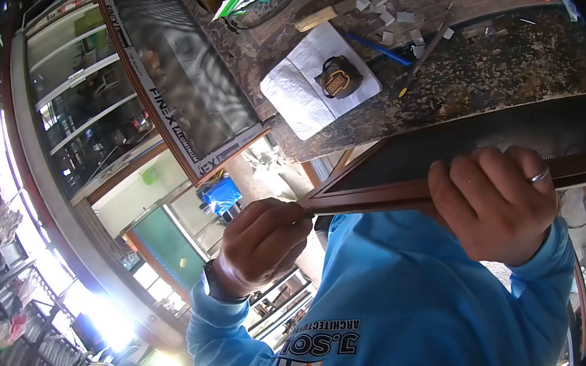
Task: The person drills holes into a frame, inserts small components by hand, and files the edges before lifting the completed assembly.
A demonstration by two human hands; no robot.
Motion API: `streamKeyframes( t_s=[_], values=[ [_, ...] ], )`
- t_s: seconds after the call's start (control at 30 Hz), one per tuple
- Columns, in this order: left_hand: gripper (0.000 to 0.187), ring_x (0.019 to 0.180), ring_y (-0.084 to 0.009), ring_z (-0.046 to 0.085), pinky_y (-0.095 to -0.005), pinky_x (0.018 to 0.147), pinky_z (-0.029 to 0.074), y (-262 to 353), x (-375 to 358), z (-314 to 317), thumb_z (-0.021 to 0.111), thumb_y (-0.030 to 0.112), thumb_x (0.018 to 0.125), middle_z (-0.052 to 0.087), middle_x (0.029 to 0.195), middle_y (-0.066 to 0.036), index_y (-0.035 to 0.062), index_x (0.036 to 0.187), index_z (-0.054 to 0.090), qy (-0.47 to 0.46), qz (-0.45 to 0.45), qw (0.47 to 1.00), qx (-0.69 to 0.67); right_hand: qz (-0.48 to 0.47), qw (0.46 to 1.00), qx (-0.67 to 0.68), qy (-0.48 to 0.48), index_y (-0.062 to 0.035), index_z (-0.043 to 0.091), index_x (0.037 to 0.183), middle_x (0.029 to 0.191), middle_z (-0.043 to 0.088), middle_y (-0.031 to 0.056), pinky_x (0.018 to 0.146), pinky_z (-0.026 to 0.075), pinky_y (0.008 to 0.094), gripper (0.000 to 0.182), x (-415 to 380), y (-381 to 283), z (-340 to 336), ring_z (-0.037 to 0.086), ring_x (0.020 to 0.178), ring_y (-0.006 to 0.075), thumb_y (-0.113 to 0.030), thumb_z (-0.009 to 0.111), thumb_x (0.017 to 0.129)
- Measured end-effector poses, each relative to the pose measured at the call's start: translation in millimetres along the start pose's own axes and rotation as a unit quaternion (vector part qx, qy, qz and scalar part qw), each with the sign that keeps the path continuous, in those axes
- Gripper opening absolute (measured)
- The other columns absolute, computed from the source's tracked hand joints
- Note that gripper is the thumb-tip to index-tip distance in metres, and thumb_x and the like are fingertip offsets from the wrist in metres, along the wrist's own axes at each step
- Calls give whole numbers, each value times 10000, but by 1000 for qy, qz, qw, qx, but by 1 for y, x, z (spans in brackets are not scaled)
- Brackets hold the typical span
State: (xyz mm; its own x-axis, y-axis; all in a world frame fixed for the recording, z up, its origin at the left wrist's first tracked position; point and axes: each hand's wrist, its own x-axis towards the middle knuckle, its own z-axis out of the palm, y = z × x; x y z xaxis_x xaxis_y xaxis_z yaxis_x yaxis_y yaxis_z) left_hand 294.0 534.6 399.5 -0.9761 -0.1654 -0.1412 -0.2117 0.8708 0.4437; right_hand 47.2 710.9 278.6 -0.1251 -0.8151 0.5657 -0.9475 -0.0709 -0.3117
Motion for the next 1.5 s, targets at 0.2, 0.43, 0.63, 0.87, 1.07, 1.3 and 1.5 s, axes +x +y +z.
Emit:
streamKeyframes(
  t_s=[0.2,0.43,0.63,0.87,1.07,1.3,1.5],
  values=[
    [157,831,-281,757,-374,717,632,-8,6,-2,832,-50,821,748,931,-143,-13,938,734,-27,-30,997,-61,3,999,-20,26,-145,637,717,739,533,-20,707,387,297,88,-5,-1,7,554,709,127,-217,678,688],
    [151,855,-291,765,-417,864,677,-6,11,-6,809,-32,817,765,961,-159,-27,954,745,-63,6,998,-8,14,1000,-19,21,-153,606,682,730,528,-25,719,384,294,96,-5,-3,7,551,721,113,-203,686,697],
    [160,851,-304,761,-431,878,676,6,16,-13,786,-2,811,768,1004,-187,-41,961,747,-109,8,993,53,20,1000,-7,-12,-154,685,754,734,575,-17,754,417,302,78,-6,-6,1,595,729,127,-215,689,705],
    [215,895,-306,758,-433,904,658,29,28,-14,778,8,823,761,1047,-201,-39,1025,722,-166,0,976,141,34,999,-2,-15,-155,695,761,724,579,-28,752,421,307,105,-7,-9,3,604,727,123,-241,681,701],
    [324,848,-286,741,-423,848,662,43,46,-15,726,-28,865,736,987,-187,-59,1180,656,-226,-35,961,158,39,999,-2,-28,-163,655,733,710,552,-38,718,382,292,94,-7,-11,2,579,715,109,-247,687,704],
    [289,839,-285,813,-357,700,666,24,51,-22,845,7,893,784,957,-161,-40,1130,686,-215,-159,961,65,35,999,-33,11,-162,624,718,722,548,-36,728,377,296,96,-10,-12,12,562,710,106,-216,703,724],
    [208,860,-249,810,-354,687,633,-14,61,-34,839,5,903,803,961,-105,48,1099,783,-271,-164,942,-112,22,999,-20,-22,-155,630,722,735,553,-29,741,390,302,86,-10,-10,6,559,718,108,-177,704,761]
  ],
)
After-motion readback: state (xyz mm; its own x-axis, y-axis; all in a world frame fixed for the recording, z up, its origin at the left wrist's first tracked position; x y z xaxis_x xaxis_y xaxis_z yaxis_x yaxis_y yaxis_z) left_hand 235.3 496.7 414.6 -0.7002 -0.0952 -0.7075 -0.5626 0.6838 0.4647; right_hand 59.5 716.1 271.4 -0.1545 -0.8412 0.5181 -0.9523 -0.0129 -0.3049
